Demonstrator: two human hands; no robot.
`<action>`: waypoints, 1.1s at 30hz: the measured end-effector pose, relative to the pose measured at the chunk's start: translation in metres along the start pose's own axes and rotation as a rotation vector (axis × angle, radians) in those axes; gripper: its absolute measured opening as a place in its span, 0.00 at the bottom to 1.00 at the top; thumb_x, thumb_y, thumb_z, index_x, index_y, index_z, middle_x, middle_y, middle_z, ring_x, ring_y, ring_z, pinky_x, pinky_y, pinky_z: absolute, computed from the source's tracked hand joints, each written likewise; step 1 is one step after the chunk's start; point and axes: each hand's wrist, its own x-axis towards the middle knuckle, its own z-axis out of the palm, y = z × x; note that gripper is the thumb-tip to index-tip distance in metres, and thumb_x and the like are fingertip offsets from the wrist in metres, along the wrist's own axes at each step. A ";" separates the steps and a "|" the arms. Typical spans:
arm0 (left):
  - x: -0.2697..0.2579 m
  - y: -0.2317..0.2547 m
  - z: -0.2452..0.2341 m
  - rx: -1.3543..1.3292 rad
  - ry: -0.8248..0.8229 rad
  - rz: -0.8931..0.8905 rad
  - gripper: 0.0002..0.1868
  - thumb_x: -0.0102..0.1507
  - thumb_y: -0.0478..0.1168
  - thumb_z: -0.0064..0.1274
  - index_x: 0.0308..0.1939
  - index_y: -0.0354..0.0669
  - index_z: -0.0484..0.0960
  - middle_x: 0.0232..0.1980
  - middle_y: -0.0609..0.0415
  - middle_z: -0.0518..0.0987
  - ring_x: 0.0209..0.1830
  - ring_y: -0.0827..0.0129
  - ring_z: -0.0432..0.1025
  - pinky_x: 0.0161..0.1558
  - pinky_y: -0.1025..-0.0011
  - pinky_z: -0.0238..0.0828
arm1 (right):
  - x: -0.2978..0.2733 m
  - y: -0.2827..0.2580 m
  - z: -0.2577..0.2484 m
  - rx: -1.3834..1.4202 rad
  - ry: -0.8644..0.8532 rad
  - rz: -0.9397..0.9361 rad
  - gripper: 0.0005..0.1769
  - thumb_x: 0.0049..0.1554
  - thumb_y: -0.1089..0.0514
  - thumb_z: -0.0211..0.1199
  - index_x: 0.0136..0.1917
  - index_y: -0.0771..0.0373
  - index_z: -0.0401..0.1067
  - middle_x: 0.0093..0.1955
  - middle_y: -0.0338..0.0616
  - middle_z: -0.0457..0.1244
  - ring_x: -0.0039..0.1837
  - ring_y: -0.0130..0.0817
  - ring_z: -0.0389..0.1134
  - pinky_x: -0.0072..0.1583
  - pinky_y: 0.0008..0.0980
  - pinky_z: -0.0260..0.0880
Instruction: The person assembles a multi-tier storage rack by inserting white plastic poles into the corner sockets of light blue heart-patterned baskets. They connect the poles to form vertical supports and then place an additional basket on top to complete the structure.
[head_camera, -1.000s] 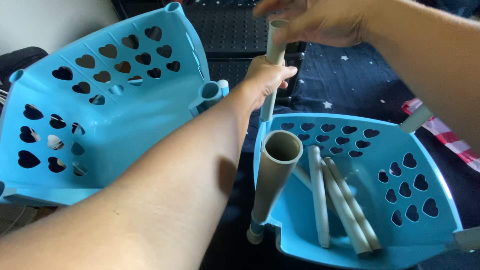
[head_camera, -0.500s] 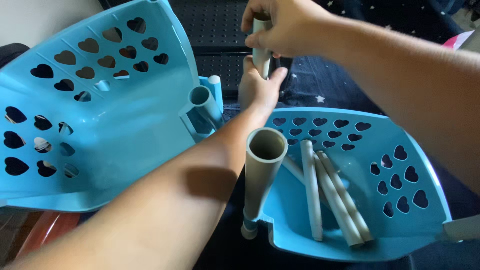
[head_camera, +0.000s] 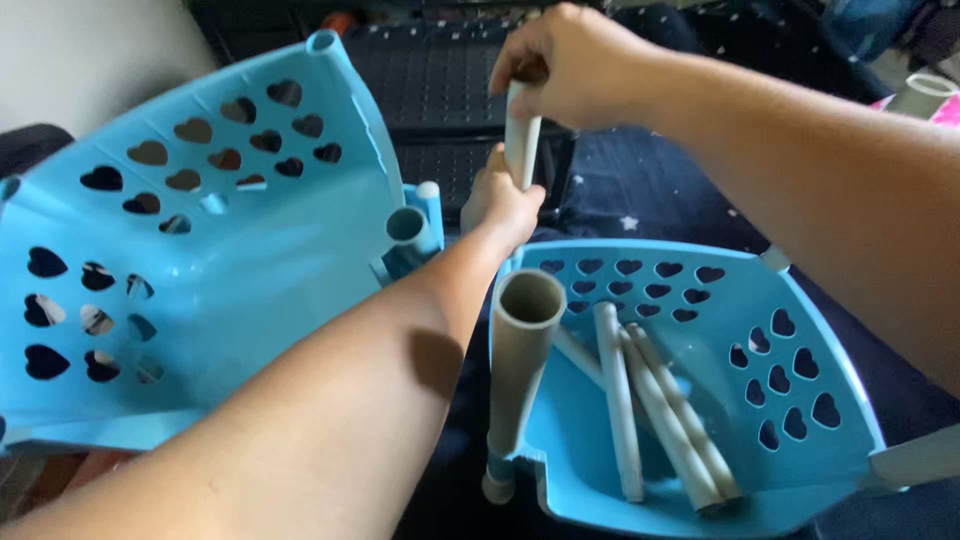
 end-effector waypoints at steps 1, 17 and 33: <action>0.000 0.001 0.001 0.022 -0.002 -0.003 0.40 0.56 0.47 0.60 0.72 0.58 0.63 0.62 0.48 0.78 0.58 0.51 0.77 0.58 0.56 0.74 | -0.001 0.001 0.001 -0.007 0.050 -0.063 0.18 0.54 0.54 0.72 0.58 0.58 0.79 0.52 0.47 0.72 0.53 0.38 0.74 0.59 0.36 0.74; -0.017 0.036 -0.029 -0.016 0.134 0.163 0.26 0.56 0.50 0.65 0.53 0.43 0.79 0.47 0.42 0.85 0.48 0.49 0.80 0.50 0.56 0.77 | -0.021 -0.013 0.009 0.087 0.193 -0.004 0.20 0.53 0.50 0.71 0.57 0.61 0.78 0.53 0.53 0.71 0.55 0.47 0.73 0.59 0.41 0.72; -0.006 0.044 -0.039 0.083 0.227 0.122 0.40 0.47 0.57 0.73 0.53 0.34 0.75 0.53 0.36 0.76 0.47 0.47 0.78 0.46 0.59 0.77 | -0.018 -0.020 -0.005 -0.002 0.084 -0.068 0.16 0.54 0.55 0.62 0.55 0.56 0.81 0.50 0.48 0.72 0.51 0.42 0.75 0.58 0.39 0.74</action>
